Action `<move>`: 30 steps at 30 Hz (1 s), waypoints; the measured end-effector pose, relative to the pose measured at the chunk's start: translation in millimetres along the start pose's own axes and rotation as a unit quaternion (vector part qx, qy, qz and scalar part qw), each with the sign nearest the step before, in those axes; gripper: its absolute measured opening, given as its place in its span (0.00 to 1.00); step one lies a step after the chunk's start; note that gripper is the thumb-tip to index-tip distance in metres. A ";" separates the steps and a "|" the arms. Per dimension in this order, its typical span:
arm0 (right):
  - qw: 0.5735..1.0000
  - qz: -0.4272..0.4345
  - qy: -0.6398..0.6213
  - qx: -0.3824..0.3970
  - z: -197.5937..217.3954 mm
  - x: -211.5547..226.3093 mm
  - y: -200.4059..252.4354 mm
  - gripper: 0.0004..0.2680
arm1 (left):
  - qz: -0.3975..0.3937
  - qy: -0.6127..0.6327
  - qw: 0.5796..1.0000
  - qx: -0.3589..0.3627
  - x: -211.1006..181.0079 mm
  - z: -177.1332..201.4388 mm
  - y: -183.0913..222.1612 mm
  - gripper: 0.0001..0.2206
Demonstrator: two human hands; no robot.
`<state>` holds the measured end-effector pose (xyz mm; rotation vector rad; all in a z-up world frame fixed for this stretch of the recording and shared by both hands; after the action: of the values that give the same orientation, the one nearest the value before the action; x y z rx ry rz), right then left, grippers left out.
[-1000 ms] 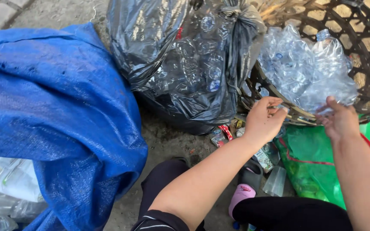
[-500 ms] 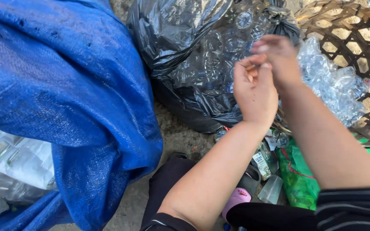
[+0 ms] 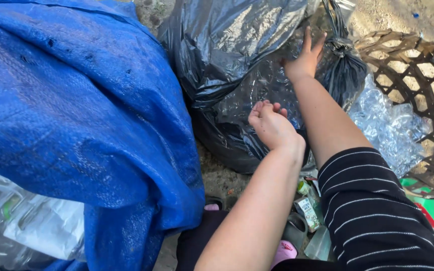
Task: Sorting plastic bottles from a trash bag into a basket and a collection bag
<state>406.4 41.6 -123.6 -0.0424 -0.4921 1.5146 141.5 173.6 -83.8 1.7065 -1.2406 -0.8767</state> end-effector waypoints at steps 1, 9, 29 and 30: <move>1.000 0.003 0.001 0.001 -3.4 -1.2 -4.5 0.43 | 0.001 0.003 1.000 -0.001 0.7 -0.6 -0.5 0.10; 0.997 -0.039 0.071 -0.017 -19.5 -19.8 14.6 0.17 | -0.028 -0.053 0.995 -0.075 18.2 12.4 -34.9 0.12; 0.859 -0.108 -0.493 0.083 246.8 38.4 224.2 0.20 | 0.040 -0.277 0.957 0.080 12.4 -15.9 16.2 0.49; 0.863 -0.069 -0.489 0.108 254.6 41.7 228.2 0.23 | 0.016 -0.269 0.957 0.107 5.2 -20.1 22.2 0.45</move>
<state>105.3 29.0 43.2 0.9653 -1.0912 1.3561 152.2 169.3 -55.7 1.6604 -1.7707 -1.2790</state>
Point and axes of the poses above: each hand's wrist, its own y-axis away from the middle knuckle, its own z-axis out of the back of the hand, x = y × z, the point moved 9 cm from there along -y, towards the middle knuckle, and after that the axes turned 9 degrees about -x, right-handed, at the moved point
